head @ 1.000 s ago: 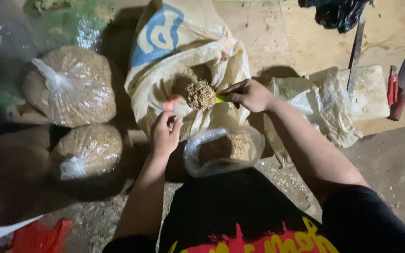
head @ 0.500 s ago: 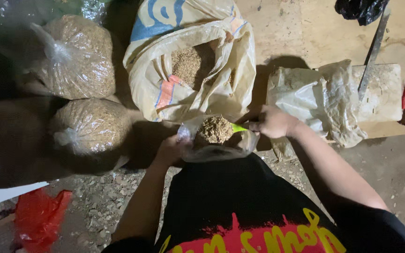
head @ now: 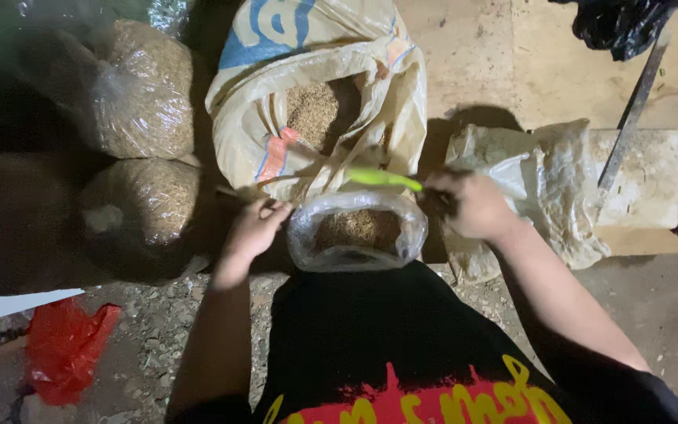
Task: The person scoops grain from a large sack into a small plastic bag using a green scoop. They repeatedly fill the bag and adjust its position on the table.
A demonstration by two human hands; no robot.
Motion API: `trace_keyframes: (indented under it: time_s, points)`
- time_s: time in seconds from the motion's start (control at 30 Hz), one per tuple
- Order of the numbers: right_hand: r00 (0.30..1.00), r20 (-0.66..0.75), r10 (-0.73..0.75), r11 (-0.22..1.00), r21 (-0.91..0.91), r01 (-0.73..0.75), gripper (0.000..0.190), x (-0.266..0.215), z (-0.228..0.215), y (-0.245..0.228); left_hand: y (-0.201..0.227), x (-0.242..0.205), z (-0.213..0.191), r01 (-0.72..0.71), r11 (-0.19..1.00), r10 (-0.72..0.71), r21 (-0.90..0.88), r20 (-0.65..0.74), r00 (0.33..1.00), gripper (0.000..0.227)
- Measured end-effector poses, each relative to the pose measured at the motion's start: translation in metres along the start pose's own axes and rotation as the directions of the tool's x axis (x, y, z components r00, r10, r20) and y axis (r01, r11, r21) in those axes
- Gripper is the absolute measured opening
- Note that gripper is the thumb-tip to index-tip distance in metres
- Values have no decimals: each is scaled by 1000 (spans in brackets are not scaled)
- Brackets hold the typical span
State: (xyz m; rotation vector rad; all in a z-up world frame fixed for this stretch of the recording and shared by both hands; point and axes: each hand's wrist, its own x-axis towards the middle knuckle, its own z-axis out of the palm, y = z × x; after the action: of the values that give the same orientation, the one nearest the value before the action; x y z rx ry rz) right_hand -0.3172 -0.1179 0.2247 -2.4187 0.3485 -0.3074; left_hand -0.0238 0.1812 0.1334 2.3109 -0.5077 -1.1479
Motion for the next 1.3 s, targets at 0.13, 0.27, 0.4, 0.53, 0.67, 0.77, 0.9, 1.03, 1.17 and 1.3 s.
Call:
trace_keyframes:
  time_s: [0.13,0.27,0.4,0.53,0.67,0.77,0.9,1.03,1.17,1.3]
  points:
    - [958,36,286,930,-253,-268,33,44,3,6,18,18,-3,-257,834,238,-488,-102,966,42]
    - [781,206,589,770,-438,-465,27,120,39,16,35,43,4,-233,948,210,-219,-121,970,33]
    - [653,264,709,690,-451,-567,33,170,89,37,47,48,15,-334,931,321,-147,-107,941,33]
    - [715,83,694,702,-302,-645,38,202,142,74,40,35,13,-386,905,388,-176,-25,921,34]
    - [785,113,609,786,-218,-579,39,207,191,116,21,20,7,-312,948,300,-60,-156,941,37]
    - [710,565,420,660,-728,189,30,214,233,129,19,31,4,-495,866,488,63,-315,814,33]
    - [839,373,397,850,-493,-183,31,197,256,147,51,83,26,-555,832,524,-12,-316,791,28]
    - [852,403,334,905,-389,-171,33,197,260,164,77,130,27,-437,753,629,492,-342,698,51]
    - [908,349,231,969,-166,-183,36,196,256,170,92,152,20,-336,864,443,376,-251,861,76]
    - [874,316,369,901,107,-420,40,181,233,160,83,129,6,-524,689,707,501,-304,639,75]
